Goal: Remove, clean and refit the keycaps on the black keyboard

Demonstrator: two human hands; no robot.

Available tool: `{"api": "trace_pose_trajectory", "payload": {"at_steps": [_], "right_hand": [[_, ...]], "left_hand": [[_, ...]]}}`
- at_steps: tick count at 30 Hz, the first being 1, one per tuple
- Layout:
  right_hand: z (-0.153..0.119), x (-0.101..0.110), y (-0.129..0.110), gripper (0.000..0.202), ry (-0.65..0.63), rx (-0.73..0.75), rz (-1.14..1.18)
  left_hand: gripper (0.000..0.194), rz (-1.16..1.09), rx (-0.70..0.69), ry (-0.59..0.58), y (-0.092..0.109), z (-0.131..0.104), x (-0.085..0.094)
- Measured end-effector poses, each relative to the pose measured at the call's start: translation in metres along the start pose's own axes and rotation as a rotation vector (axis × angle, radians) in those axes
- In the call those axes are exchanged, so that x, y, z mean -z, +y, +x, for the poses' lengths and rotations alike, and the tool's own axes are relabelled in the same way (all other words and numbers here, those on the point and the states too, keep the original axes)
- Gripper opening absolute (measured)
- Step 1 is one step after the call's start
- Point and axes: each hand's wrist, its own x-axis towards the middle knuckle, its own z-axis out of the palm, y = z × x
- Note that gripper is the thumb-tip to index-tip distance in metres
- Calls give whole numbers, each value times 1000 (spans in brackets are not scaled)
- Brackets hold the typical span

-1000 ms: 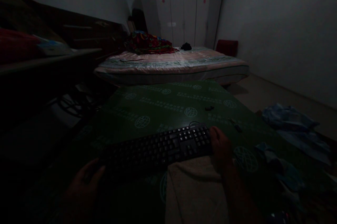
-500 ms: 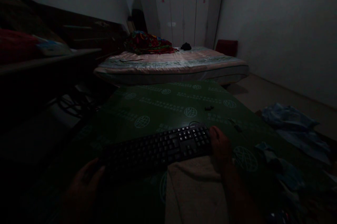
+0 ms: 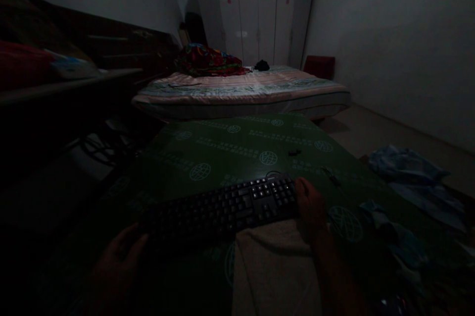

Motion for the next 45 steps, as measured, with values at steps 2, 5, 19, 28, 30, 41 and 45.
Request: {"api": "trace_pose_trajectory", "payload": {"at_steps": [2,5,19,28,30,41,45], "right_hand": [[0,0,0,61,3,-3,3],[0,1,0,61,-11,-11,2],[0,1,-1,61,10,-23,16],[-2,2,-5,60,-8,-9,22],[-2,2,-4,59,-21,-15,10],[-1,2,-4,61,-2,-22,2],[-2,2,-5,61,-3,-31,9]], "left_hand": [[63,-11,0,11,-1,0,0],[64,-7,-10,9,-1,0,0],[68,-16,5,-5,1,-1,0],[66,-4,13,-7,7,-4,1],[64,-7,13,-2,7,-3,1],[62,47,13,-4,7,-5,1],[63,35,-10,3,5,-4,1]]}}
